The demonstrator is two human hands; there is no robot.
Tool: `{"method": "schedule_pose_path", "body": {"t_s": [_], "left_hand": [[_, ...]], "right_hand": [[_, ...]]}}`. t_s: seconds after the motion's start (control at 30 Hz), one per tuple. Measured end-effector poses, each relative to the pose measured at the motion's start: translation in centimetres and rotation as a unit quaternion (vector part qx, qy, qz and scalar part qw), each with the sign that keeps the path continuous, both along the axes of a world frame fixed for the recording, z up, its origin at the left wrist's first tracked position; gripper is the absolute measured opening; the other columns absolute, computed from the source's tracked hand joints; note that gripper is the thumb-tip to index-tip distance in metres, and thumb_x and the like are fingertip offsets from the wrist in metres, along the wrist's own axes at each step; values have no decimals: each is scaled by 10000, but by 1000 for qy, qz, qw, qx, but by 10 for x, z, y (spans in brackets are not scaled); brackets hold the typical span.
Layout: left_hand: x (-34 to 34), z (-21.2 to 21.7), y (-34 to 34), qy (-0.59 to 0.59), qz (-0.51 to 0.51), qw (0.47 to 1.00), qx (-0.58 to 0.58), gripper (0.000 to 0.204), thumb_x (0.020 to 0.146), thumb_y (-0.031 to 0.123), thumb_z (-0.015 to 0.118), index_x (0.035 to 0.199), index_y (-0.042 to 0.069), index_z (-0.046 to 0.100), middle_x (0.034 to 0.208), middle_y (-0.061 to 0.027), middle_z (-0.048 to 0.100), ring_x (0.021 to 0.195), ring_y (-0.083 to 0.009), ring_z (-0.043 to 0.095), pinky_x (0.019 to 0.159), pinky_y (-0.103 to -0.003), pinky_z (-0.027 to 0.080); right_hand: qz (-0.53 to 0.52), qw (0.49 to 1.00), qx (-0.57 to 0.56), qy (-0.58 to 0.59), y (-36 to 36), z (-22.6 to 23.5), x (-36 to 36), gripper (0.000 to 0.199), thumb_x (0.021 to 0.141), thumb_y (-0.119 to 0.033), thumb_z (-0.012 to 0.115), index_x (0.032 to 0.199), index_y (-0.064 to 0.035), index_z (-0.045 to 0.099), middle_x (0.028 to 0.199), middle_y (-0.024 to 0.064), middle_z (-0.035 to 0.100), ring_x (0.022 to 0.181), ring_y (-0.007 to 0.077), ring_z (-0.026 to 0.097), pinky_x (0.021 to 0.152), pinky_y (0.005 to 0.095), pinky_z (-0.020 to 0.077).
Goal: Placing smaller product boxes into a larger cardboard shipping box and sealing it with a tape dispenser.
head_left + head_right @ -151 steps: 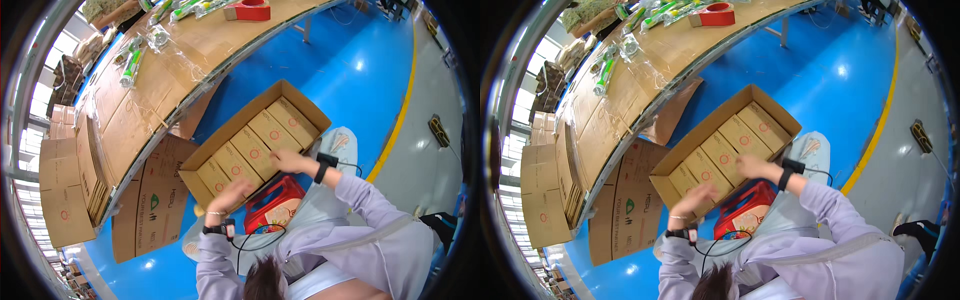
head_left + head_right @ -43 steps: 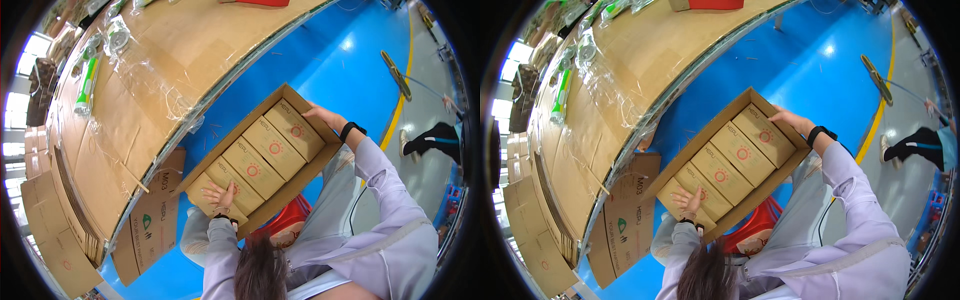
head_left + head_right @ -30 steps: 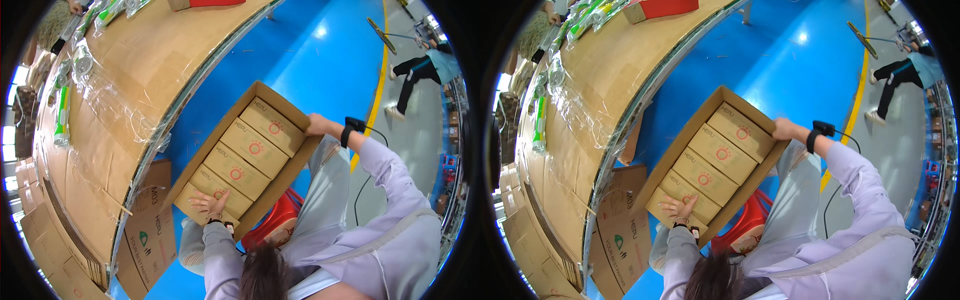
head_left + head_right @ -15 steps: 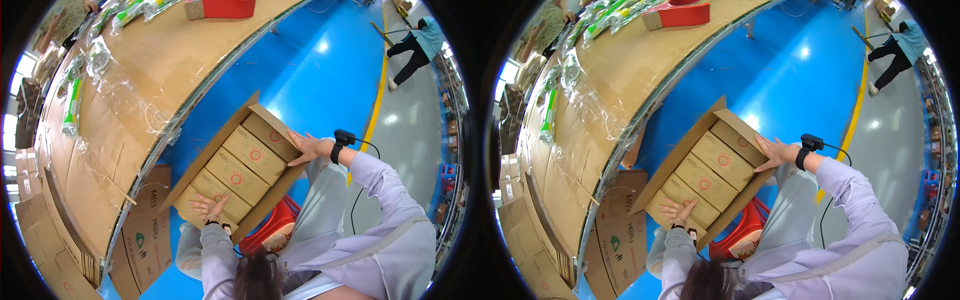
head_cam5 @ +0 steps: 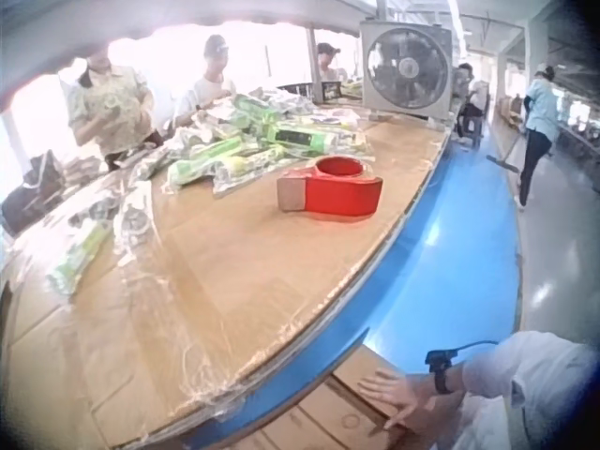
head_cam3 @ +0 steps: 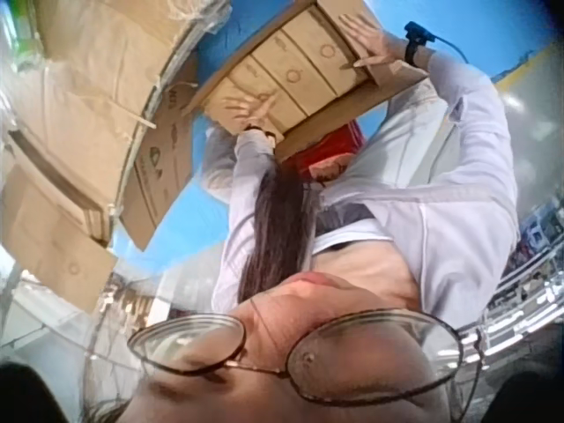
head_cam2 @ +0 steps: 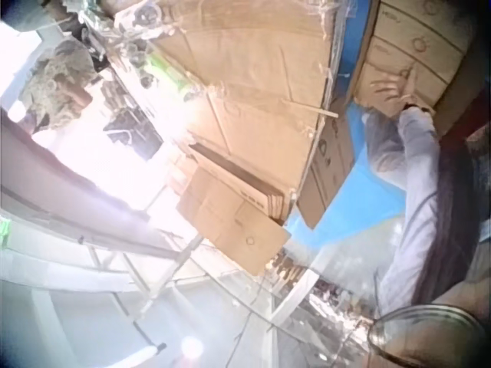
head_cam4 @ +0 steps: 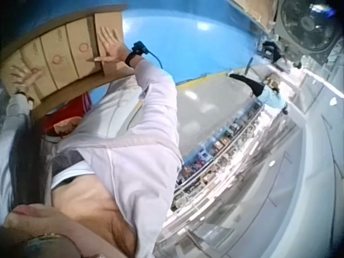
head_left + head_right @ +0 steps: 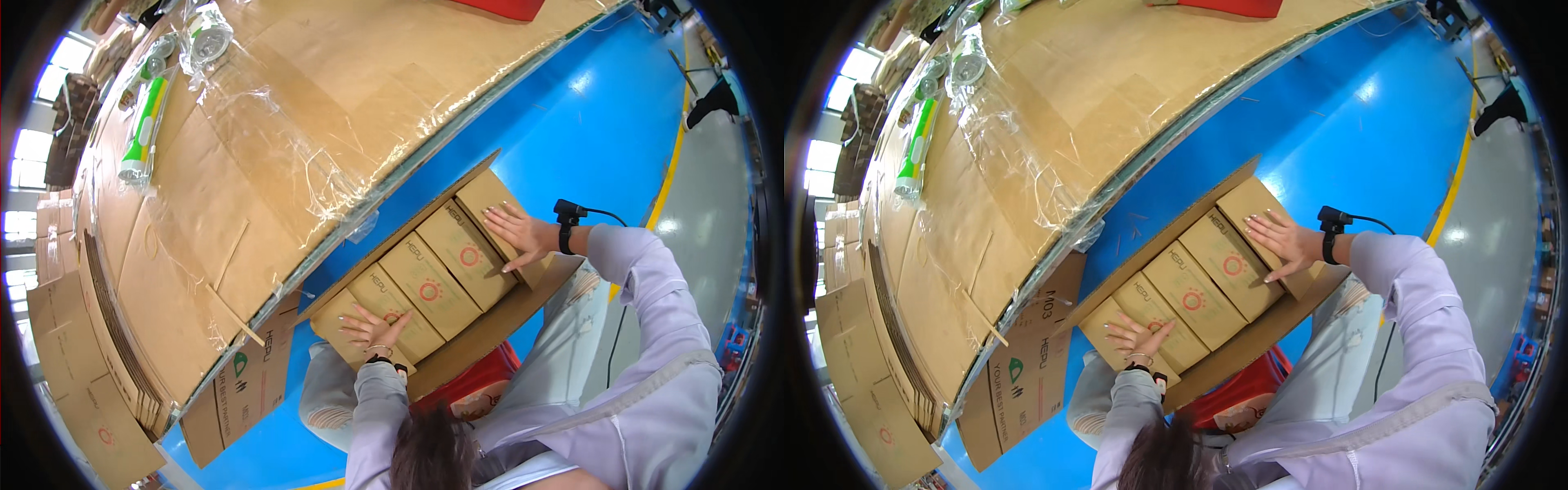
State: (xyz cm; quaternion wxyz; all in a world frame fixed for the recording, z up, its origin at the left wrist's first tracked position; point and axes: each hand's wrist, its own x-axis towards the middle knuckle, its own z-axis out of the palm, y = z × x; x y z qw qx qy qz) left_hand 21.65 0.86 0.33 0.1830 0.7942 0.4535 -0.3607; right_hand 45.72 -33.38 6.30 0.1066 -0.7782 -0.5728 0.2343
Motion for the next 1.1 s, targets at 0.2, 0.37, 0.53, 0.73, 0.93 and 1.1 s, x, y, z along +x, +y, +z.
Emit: {"method": "schedule_pose_path", "body": {"t_s": [0.2,0.37,0.53,0.73,0.93,1.1], "left_hand": [[8,4,-3,2,-6,1000,-15,1530,495,840,679,1453,108,-262,1478,-320,-259,1352,-530,-241,1057,-685,-13],[2,10,4,1,-18,999,-38,1576,484,828,703,1410,73,-325,1412,-352,-352,1302,-564,-299,1026,-718,-55],[0,9,-9,-24,-7,999,-24,1590,486,753,772,1410,60,-321,1424,-338,-346,1307,-542,-317,1028,-706,-62],[2,1,-6,-9,2,1000,-29,1581,449,799,745,1443,125,-283,1437,-336,-327,1327,-545,-278,1034,-711,-49],[7,1,-2,21,3,999,-24,1571,448,778,762,1444,170,-290,1449,-294,-346,1338,-523,-282,1051,-700,-50],[7,5,-7,-34,-4,999,-22,1567,461,762,771,1433,179,-312,1438,-288,-368,1335,-504,-305,1046,-692,-69]], "right_hand": [[-15,995,-18,-101,18,-48,1,725,943,-591,358,1493,-136,234,1564,100,175,1448,297,140,1167,539,58],[-111,987,6,-112,43,-53,-11,657,959,-517,370,1488,-144,256,1557,71,215,1447,259,160,1174,518,62],[-149,984,51,-82,60,-56,-15,602,953,-320,389,1481,-65,250,1545,115,234,1439,272,188,1179,494,86],[-117,985,30,-120,56,-54,-8,634,944,-301,412,1476,-10,223,1539,137,237,1440,272,188,1180,481,99],[-106,982,5,-158,63,-61,-12,659,944,-311,446,1471,10,214,1537,166,228,1438,281,192,1180,446,129],[-196,970,-5,-143,75,-43,-35,751,926,-378,474,1456,69,185,1538,216,187,1436,302,186,1155,371,230]]}}
